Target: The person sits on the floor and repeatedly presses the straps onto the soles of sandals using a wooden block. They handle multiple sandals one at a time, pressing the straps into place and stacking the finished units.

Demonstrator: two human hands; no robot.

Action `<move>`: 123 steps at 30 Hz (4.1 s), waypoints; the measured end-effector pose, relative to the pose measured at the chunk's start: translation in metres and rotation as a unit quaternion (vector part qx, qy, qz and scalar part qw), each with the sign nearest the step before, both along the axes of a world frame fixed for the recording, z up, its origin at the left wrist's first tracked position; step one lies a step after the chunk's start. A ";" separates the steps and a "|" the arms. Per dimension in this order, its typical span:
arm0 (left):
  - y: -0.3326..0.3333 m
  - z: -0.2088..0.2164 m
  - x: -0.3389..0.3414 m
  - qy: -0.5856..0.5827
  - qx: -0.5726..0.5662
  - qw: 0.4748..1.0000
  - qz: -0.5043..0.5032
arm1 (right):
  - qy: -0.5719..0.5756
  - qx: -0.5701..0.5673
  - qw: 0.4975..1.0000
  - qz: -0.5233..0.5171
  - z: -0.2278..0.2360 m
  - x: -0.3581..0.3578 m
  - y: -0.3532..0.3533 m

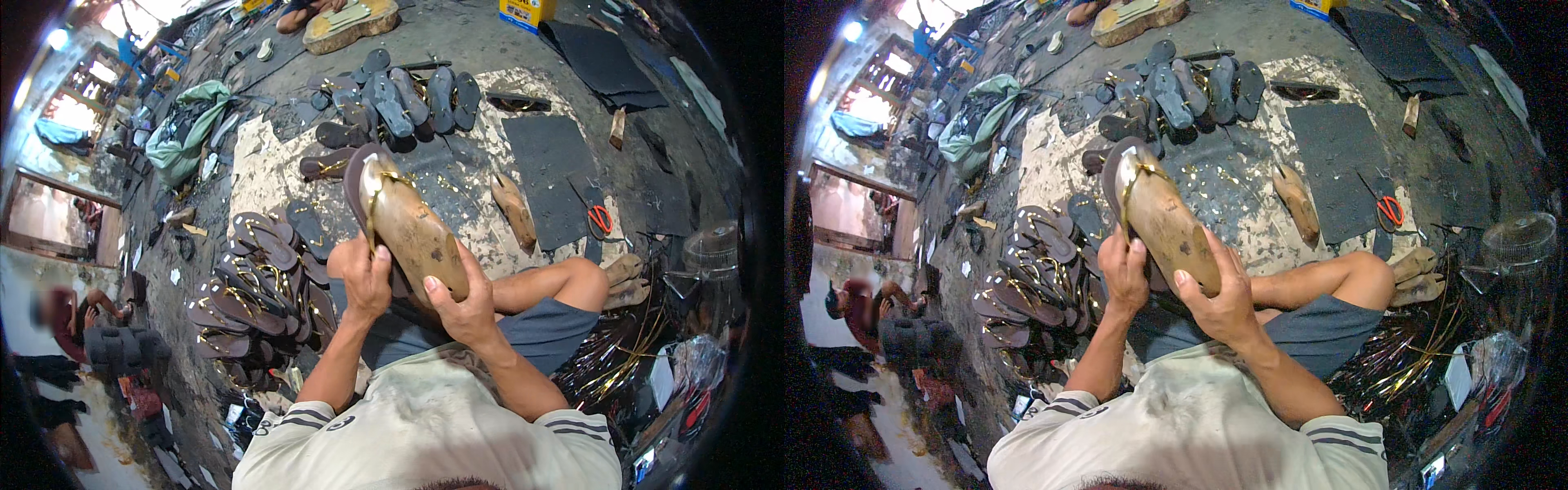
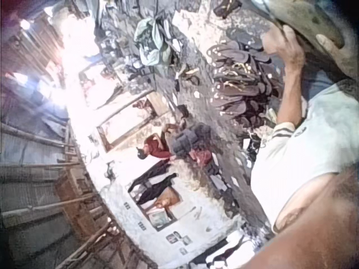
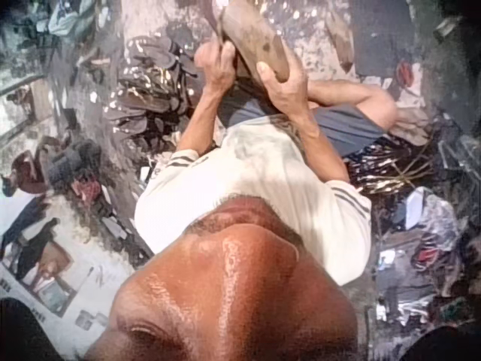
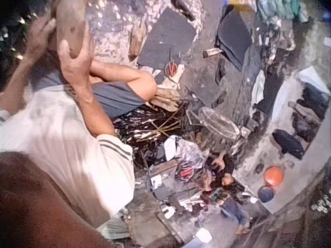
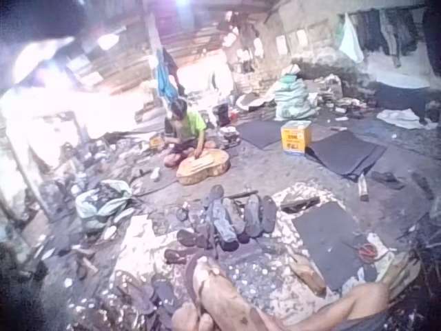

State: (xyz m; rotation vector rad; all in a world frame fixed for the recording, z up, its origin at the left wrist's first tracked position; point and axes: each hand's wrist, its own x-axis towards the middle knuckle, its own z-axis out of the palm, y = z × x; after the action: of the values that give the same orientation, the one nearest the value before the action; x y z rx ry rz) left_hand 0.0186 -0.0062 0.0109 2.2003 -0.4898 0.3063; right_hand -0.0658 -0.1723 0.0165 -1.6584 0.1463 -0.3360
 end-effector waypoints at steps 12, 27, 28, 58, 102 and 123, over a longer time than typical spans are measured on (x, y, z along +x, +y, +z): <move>-0.015 0.063 0.057 0.254 -0.669 0.652 -0.251 | -0.185 -0.084 0.979 -0.018 0.007 -0.009 0.033; 0.005 0.040 -0.064 0.401 -0.547 0.730 -0.081 | -0.011 0.043 0.982 0.182 -0.011 -0.026 -0.010; 0.009 0.041 -0.077 0.429 -0.556 0.707 -0.082 | 0.070 0.124 0.974 0.174 -0.015 -0.032 -0.013; 0.047 0.003 -0.145 0.550 -0.495 0.672 -0.046 | 0.161 0.442 0.854 0.224 -0.023 0.017 0.002; -0.011 0.032 -0.028 0.406 -0.429 0.795 -0.139 | 0.068 0.250 0.945 0.200 0.015 -0.001 -0.012; 0.003 0.026 -0.011 0.145 -0.337 0.910 -0.195 | 0.011 0.060 0.992 0.109 -0.007 0.031 0.007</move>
State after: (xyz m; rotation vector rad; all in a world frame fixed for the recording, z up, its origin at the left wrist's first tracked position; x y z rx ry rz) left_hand 0.0078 -0.0031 0.0371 1.4021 -0.5428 -0.0715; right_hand -0.0350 -0.1651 0.0094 -1.5432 0.0012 -0.1402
